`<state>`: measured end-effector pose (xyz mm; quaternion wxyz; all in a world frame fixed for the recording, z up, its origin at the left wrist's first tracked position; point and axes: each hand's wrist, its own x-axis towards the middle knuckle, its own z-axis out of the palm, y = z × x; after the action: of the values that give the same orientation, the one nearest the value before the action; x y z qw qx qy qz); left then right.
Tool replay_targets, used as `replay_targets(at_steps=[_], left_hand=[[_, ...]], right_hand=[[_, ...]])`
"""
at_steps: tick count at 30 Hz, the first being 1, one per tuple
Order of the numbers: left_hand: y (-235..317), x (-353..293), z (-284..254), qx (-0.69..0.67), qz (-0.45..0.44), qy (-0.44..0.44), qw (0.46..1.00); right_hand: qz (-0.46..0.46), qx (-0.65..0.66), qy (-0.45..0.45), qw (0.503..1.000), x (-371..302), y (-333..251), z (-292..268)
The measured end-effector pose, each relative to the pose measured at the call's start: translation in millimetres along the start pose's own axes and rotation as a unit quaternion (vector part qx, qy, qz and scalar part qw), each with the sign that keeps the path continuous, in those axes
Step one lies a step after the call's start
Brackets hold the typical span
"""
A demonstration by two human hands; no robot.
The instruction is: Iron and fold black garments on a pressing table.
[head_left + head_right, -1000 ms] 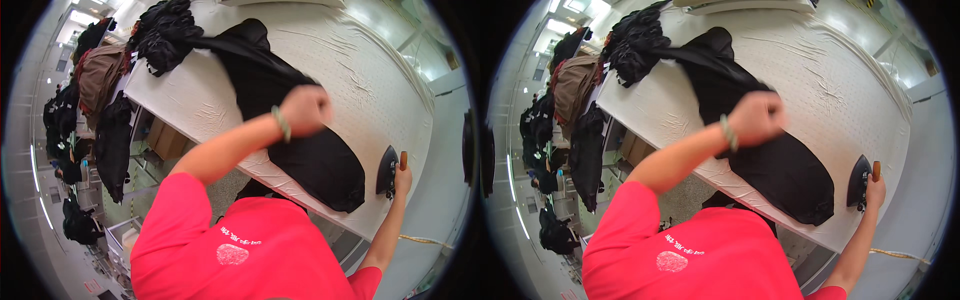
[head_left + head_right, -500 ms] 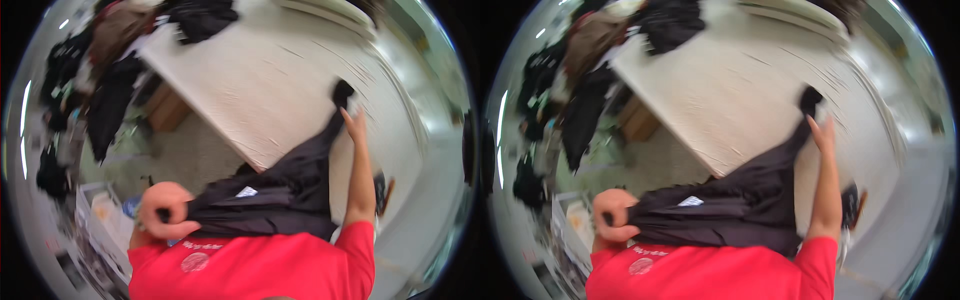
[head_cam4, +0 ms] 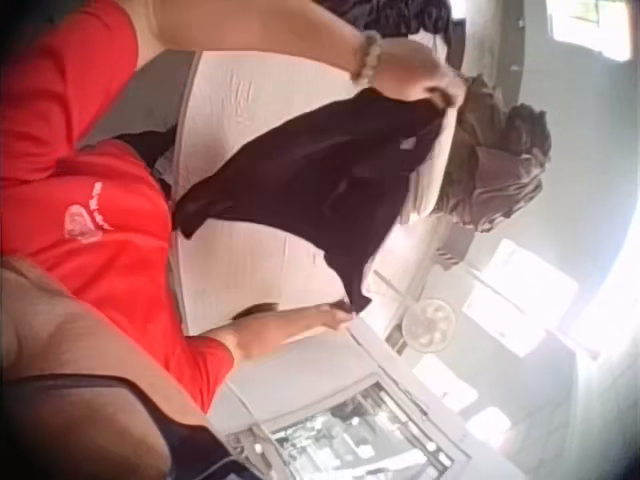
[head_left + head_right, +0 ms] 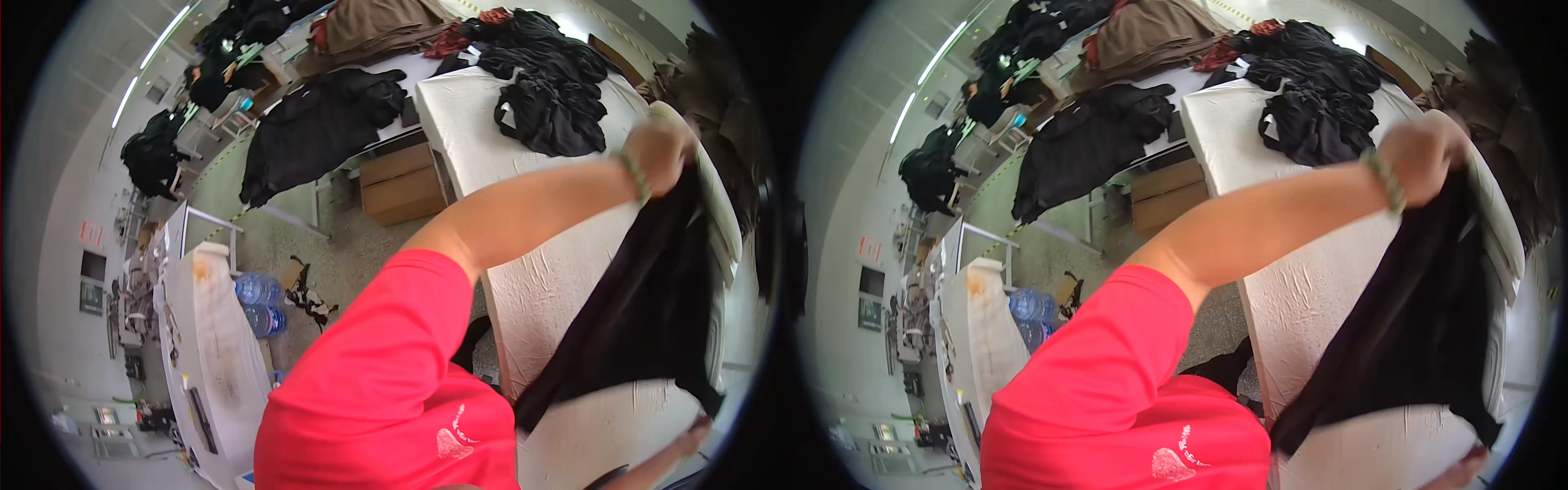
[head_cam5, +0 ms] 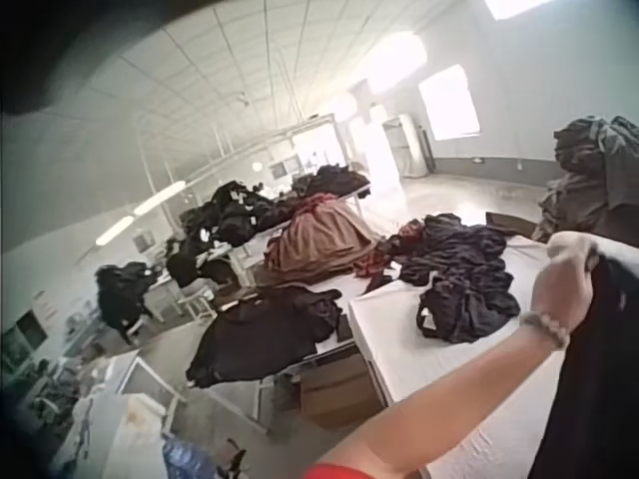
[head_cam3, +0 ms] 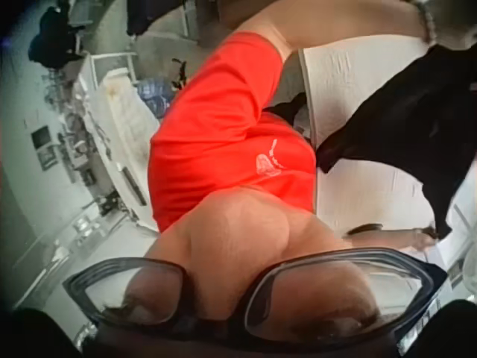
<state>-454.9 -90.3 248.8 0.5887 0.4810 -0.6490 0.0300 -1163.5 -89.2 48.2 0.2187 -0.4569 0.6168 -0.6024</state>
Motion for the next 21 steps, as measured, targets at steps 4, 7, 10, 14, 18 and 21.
replay_targets(at_steps=[4, 7, 10, 14, 18, 21], left_hand=[[-12, 95, -4, -0.124, 0.008, 0.190, 0.974], [-36, 88, -23, -0.063, 0.102, 0.195, 0.974], [-83, 42, -38, -0.090, -0.002, 0.105, 0.990], [-147, -76, -61, 0.012, -0.129, 0.058, 0.990], [-161, -224, -50, -0.108, -0.622, 0.012, 0.775], [-129, -291, -23, -0.250, -0.659, 0.042, 0.708]], right_hand=[[-0.010, 0.052, 0.163, 0.985, -84, -84, -34], [0.009, 0.142, 0.213, 0.967, -159, -122, -15], [0.059, 0.261, 0.230, 0.936, -212, -125, -1], [0.281, 0.267, 0.003, 0.922, -307, -67, 10], [0.470, 0.124, 0.089, 0.870, -412, -3, -4], [0.434, -0.101, 0.197, 0.873, -421, 16, -35]])
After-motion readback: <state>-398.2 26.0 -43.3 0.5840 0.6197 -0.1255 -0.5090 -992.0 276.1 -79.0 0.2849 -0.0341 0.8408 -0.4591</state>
